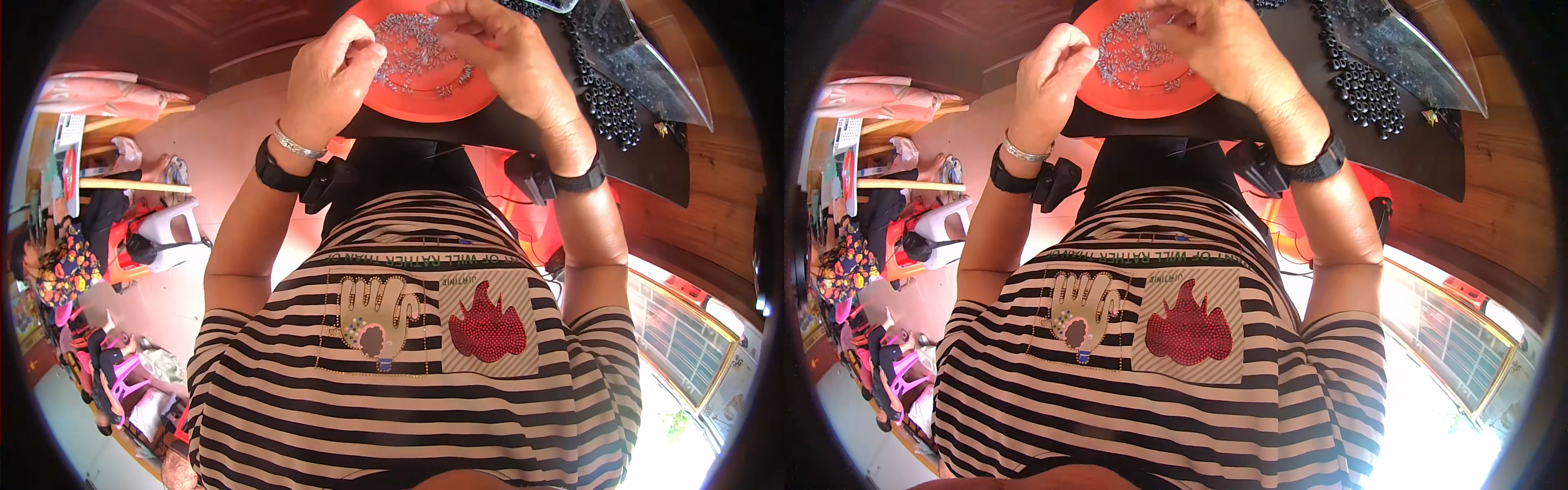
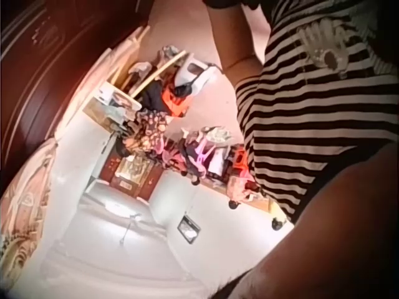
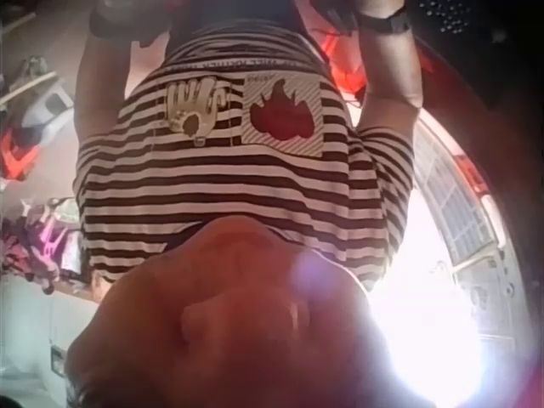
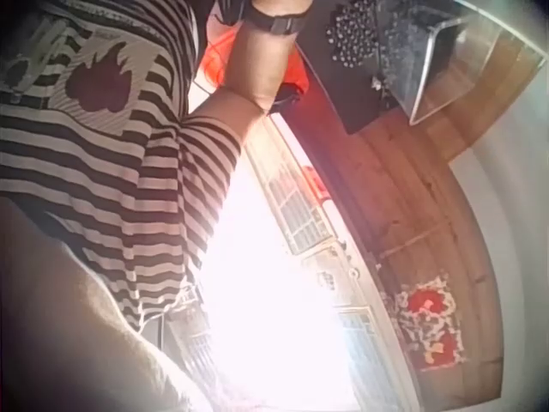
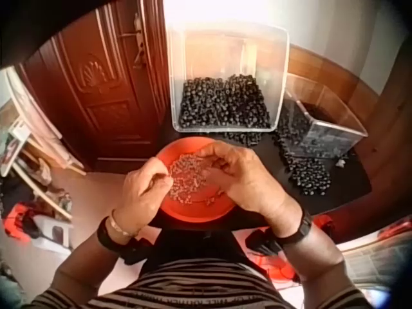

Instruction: Manually sorting small metal rings from a plate into sorting bins.

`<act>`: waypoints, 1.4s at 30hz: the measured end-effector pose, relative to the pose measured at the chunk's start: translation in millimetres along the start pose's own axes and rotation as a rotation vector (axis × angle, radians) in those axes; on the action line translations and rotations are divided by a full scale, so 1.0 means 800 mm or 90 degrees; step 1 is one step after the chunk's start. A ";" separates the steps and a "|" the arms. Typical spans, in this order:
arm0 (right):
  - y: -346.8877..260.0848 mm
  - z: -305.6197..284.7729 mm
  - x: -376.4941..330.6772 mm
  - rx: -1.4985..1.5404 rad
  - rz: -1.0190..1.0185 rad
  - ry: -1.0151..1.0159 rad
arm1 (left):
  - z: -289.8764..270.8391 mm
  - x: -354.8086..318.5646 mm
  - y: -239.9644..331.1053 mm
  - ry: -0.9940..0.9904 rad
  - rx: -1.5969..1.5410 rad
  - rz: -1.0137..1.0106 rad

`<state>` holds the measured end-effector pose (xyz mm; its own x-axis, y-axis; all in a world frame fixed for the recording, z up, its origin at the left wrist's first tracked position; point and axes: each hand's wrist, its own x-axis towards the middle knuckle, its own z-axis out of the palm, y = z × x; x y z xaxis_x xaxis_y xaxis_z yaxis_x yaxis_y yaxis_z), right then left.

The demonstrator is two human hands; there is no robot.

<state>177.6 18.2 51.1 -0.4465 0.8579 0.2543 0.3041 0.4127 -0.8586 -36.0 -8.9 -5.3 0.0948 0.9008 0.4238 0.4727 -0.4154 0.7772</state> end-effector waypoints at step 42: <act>0.049 0.000 -0.018 -0.307 -0.120 -0.026 | 0.014 0.006 -0.009 -0.074 -0.062 0.027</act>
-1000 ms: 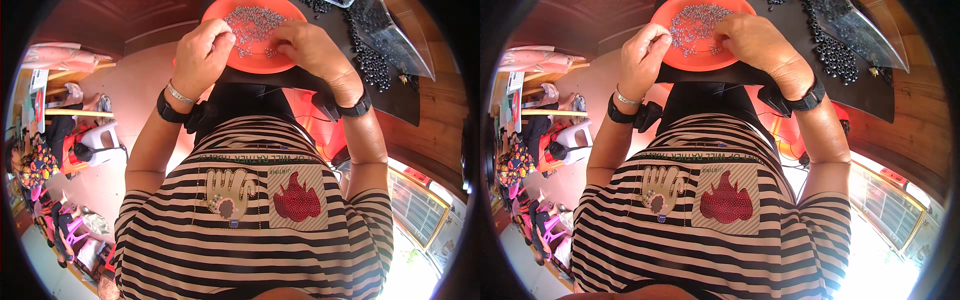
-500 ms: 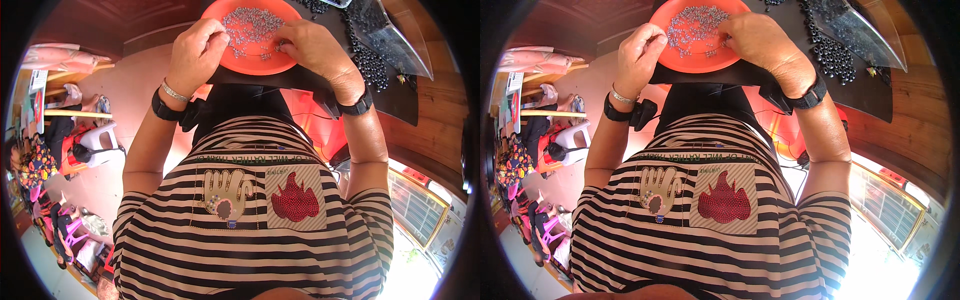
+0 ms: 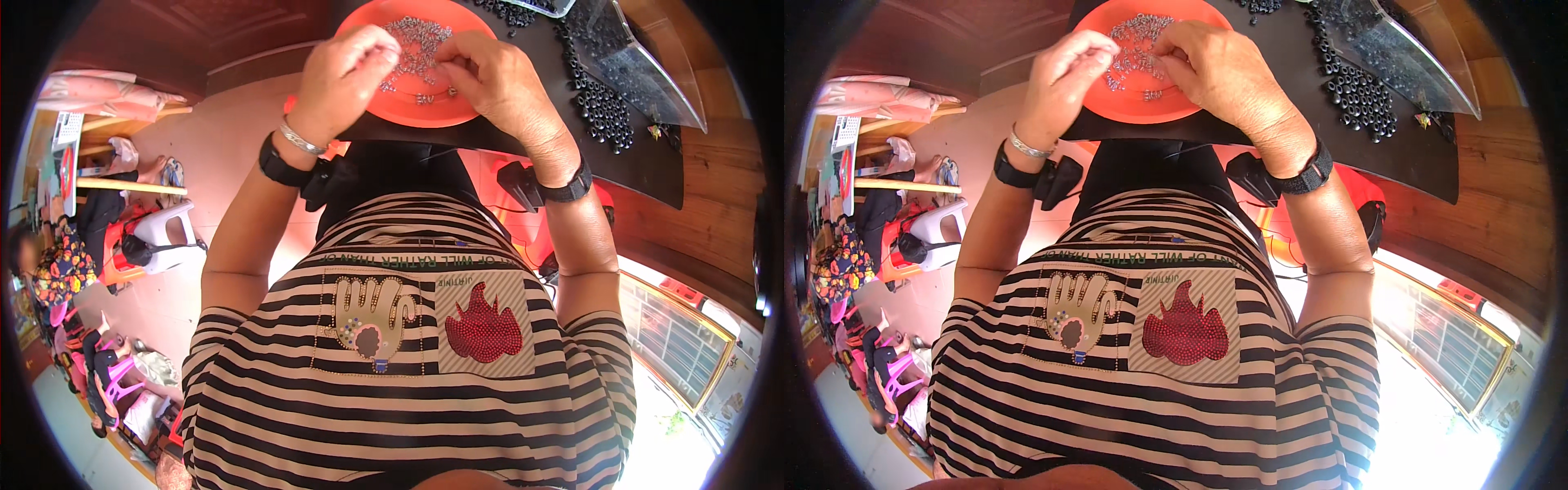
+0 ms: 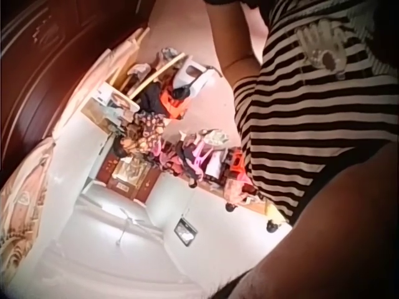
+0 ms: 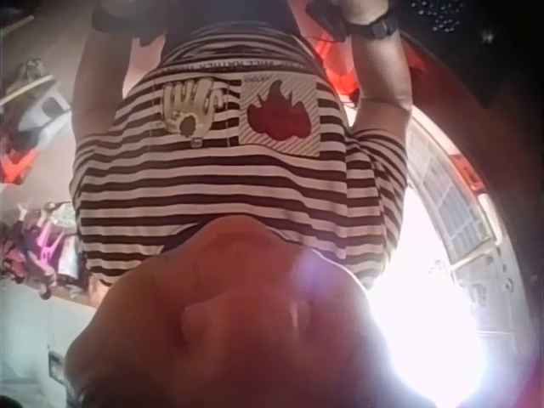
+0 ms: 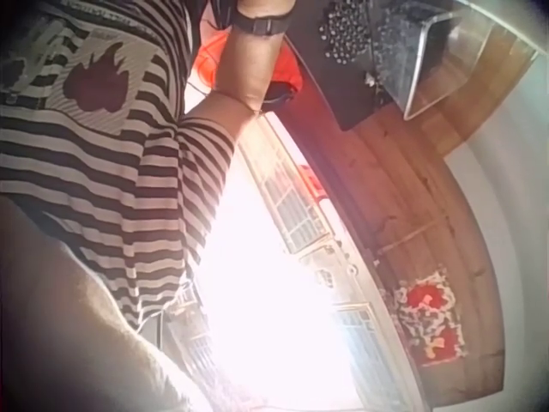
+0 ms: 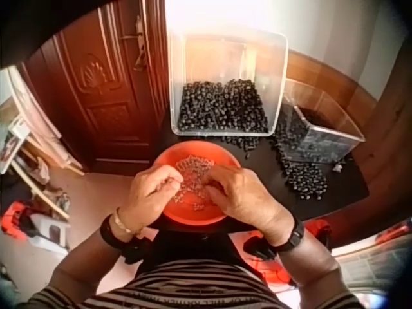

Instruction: Manually sorting small metal rings from a plate into sorting bins.

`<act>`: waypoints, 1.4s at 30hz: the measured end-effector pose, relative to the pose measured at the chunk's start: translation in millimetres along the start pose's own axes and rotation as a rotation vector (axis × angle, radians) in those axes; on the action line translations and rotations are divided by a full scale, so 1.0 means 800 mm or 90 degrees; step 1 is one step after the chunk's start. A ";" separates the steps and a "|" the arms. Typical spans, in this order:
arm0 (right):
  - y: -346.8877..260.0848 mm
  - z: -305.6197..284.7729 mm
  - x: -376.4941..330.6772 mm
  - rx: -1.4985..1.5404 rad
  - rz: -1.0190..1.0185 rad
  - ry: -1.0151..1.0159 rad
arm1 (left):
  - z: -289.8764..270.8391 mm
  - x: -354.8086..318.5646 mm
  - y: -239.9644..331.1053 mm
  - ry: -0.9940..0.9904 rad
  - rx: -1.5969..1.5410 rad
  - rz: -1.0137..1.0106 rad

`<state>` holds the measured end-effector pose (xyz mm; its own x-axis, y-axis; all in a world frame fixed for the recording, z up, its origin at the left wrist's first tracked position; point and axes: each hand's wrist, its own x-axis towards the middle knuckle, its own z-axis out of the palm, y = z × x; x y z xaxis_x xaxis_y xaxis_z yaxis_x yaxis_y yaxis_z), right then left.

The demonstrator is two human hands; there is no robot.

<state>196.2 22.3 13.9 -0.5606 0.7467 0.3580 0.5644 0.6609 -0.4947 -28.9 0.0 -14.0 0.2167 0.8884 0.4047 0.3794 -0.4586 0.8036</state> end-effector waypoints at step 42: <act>-0.037 0.018 0.003 0.316 0.111 0.069 | 0.011 0.000 0.029 0.051 -0.170 -0.093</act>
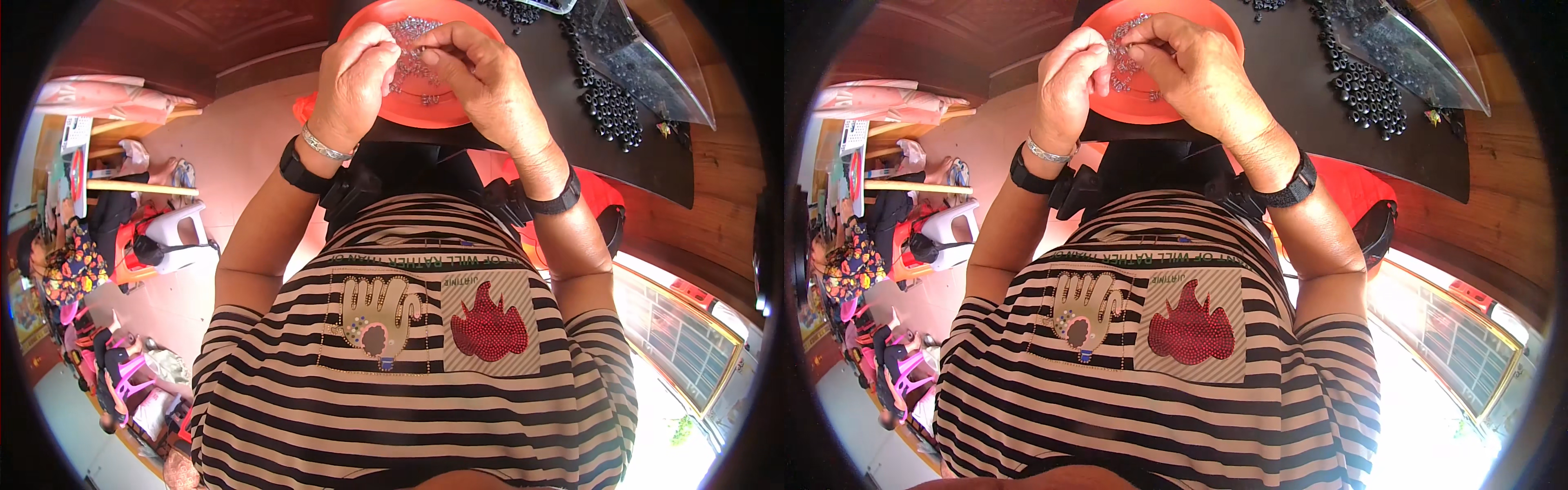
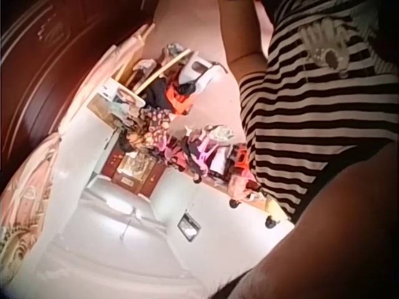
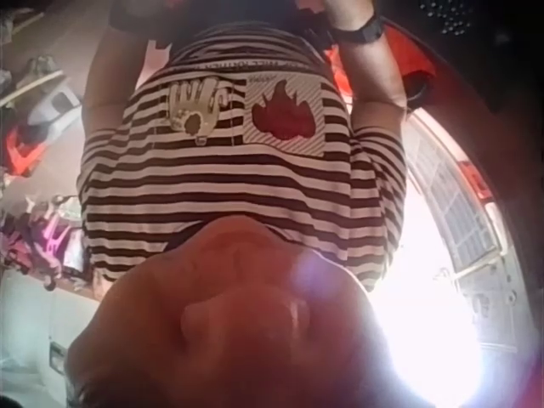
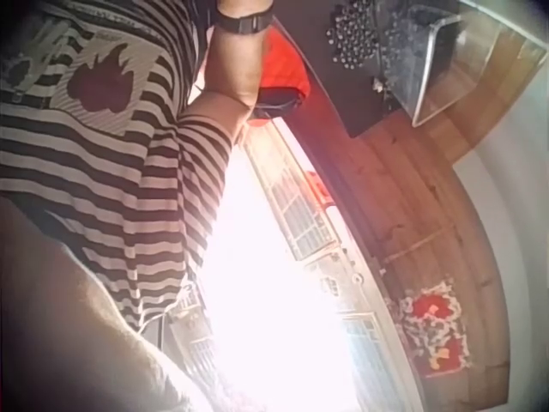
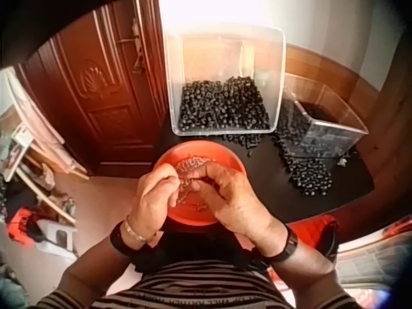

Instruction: Manually sorting small metal rings from a plate into sorting bins.

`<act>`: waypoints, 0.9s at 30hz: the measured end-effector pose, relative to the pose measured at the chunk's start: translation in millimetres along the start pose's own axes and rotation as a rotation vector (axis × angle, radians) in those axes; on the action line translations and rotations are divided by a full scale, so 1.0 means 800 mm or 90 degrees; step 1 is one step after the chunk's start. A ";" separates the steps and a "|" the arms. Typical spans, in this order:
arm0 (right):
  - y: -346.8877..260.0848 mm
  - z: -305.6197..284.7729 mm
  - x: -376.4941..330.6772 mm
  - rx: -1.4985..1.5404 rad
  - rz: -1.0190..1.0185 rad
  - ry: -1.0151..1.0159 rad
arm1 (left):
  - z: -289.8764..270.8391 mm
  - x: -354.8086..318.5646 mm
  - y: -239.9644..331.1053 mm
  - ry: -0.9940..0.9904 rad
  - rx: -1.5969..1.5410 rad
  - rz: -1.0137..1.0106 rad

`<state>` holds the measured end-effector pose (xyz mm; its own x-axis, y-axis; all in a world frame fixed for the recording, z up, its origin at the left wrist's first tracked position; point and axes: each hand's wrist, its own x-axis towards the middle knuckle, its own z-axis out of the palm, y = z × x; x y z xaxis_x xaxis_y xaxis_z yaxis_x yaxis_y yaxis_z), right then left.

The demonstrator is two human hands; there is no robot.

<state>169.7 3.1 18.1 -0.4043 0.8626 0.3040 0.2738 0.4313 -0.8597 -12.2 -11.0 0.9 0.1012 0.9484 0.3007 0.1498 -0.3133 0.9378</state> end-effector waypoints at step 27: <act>-0.002 -0.008 0.003 0.059 0.050 -0.055 | -0.001 0.002 0.009 -0.117 -0.051 -0.015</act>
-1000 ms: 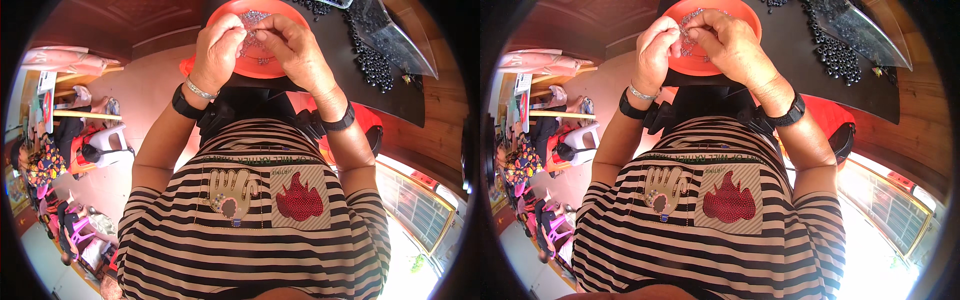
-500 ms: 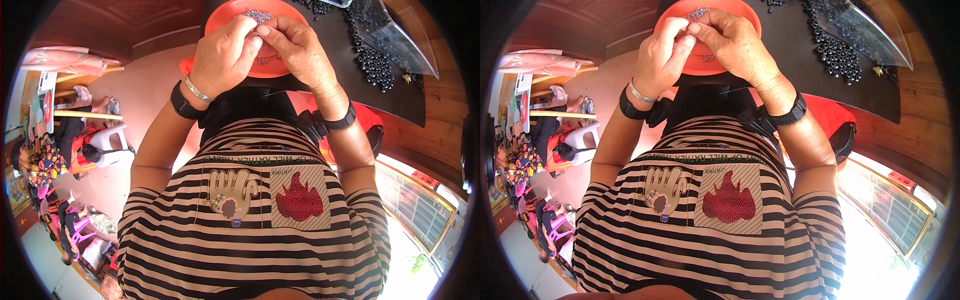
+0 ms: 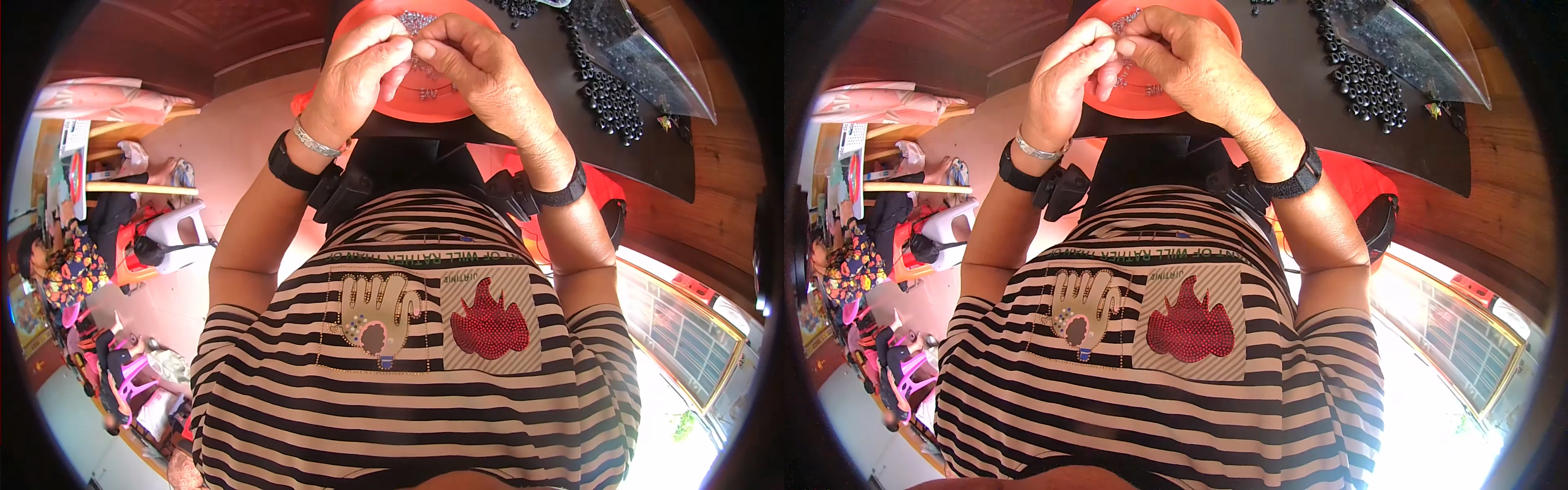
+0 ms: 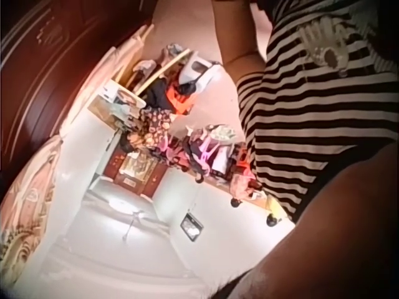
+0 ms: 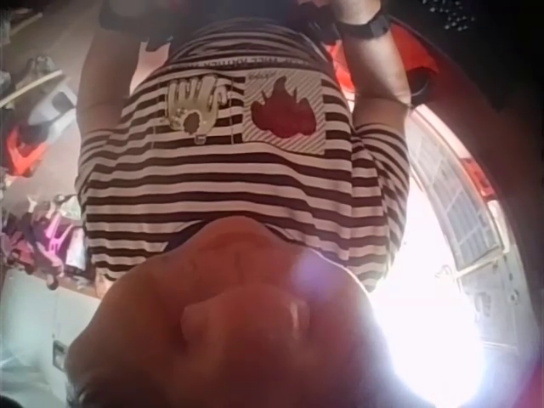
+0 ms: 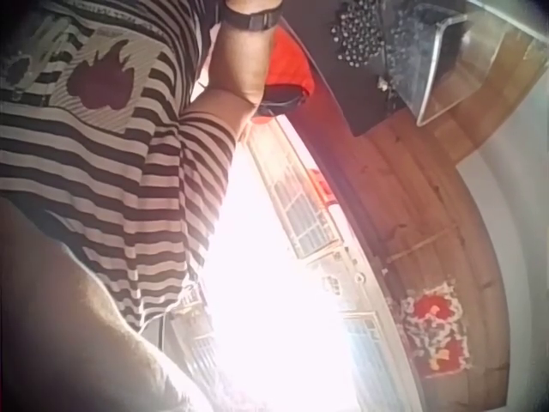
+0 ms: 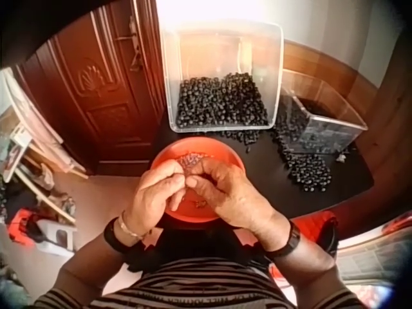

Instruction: Manually sorting small metal rings from a plate into sorting bins.

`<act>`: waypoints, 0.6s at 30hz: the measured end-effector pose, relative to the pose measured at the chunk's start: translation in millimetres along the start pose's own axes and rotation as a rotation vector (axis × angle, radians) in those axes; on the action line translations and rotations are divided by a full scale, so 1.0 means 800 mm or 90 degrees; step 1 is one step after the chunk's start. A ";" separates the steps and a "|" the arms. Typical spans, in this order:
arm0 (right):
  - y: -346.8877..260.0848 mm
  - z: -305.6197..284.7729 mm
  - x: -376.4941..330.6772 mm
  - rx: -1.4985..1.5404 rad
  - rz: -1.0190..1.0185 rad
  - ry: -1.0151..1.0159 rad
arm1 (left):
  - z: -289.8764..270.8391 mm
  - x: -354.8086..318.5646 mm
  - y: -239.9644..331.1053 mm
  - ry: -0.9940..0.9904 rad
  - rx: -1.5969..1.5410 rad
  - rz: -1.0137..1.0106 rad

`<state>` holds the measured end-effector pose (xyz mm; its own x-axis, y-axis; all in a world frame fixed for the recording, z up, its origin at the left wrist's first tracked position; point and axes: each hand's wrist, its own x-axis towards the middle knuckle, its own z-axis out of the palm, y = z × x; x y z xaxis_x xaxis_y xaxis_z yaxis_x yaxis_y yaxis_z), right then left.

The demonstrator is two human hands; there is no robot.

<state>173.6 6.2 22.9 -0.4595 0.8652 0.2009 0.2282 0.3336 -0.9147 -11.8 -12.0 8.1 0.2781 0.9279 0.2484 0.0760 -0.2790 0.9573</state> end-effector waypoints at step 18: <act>0.011 0.006 0.017 0.214 -0.271 -0.018 | -0.015 -0.001 -0.007 0.068 -0.016 -0.032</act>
<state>165.5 18.8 15.6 -0.4760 0.6678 0.5723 -0.2683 0.5095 -0.8176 -24.3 -8.3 4.3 0.1702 0.9621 0.2129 0.0629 -0.2262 0.9720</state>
